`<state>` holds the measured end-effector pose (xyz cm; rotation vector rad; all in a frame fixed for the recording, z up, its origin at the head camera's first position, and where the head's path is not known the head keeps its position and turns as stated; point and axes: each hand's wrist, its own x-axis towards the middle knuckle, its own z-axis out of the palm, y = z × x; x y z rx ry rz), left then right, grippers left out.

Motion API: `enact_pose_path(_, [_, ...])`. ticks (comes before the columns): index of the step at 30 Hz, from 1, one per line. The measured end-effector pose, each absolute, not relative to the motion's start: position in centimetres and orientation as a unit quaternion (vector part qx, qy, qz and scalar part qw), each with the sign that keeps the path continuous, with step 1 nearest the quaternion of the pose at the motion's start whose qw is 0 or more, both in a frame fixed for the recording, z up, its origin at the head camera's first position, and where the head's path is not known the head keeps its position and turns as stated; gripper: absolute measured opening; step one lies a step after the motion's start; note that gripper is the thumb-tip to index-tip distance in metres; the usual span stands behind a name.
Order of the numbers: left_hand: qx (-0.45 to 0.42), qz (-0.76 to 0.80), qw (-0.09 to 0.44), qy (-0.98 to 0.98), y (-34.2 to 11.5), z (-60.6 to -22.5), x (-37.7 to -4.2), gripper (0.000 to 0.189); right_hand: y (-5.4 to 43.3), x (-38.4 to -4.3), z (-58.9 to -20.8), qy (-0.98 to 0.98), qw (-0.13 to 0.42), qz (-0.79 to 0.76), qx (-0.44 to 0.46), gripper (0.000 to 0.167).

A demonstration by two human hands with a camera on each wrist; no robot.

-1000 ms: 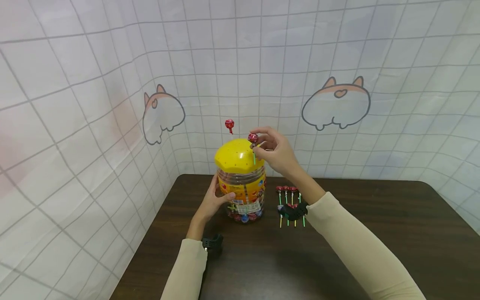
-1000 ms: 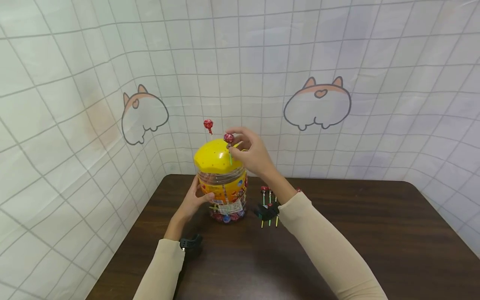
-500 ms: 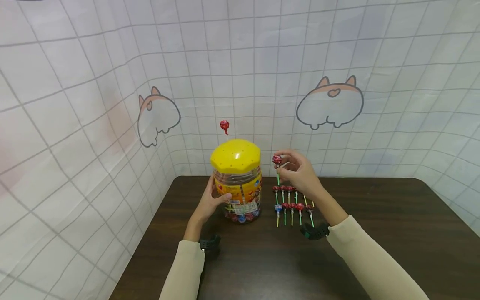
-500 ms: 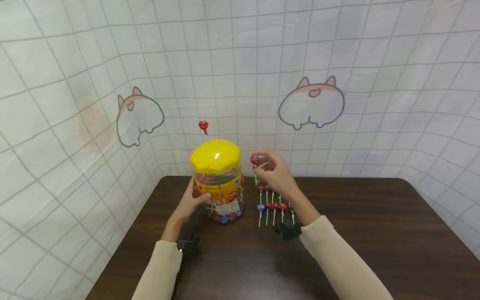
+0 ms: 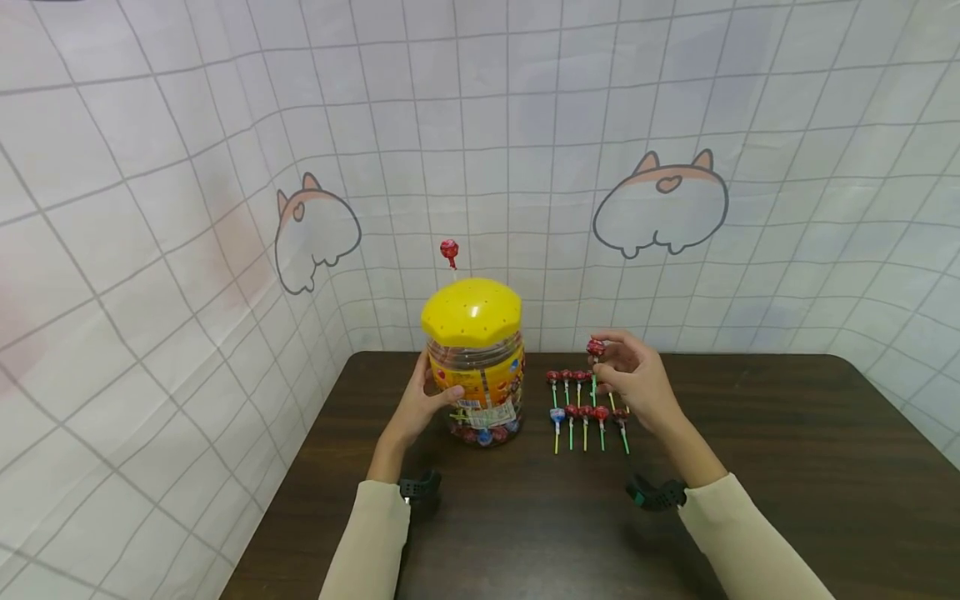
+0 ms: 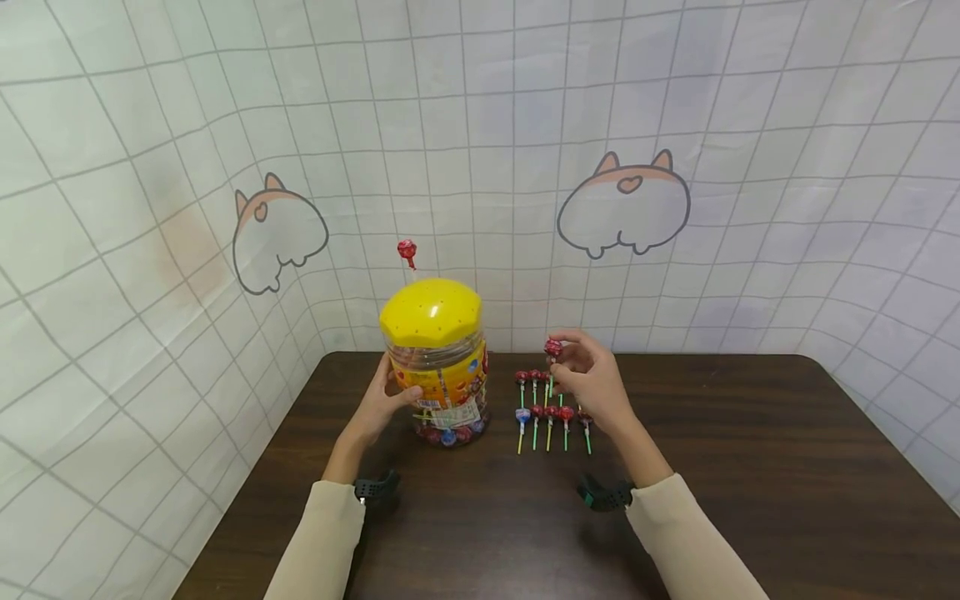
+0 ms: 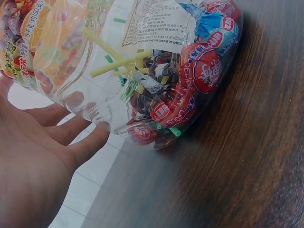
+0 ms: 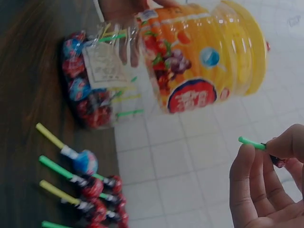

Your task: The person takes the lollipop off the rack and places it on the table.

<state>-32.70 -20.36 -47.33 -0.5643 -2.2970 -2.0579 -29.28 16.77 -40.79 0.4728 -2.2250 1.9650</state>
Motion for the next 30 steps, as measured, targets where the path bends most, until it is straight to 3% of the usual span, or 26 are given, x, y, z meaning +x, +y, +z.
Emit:
enact_pose_path(13, [-0.172,-0.651,0.007,-0.740,-20.3,-47.2,-32.5,0.094,20.3,-28.8,-44.3,-0.733,0.051,0.664,0.135,0.041])
enact_pose_path(30, [-0.179,-0.648,0.010,-0.740,-20.4,-47.2,-32.5,0.093,23.4,-29.3,-46.2,-0.781,0.028,0.609,0.137,0.044])
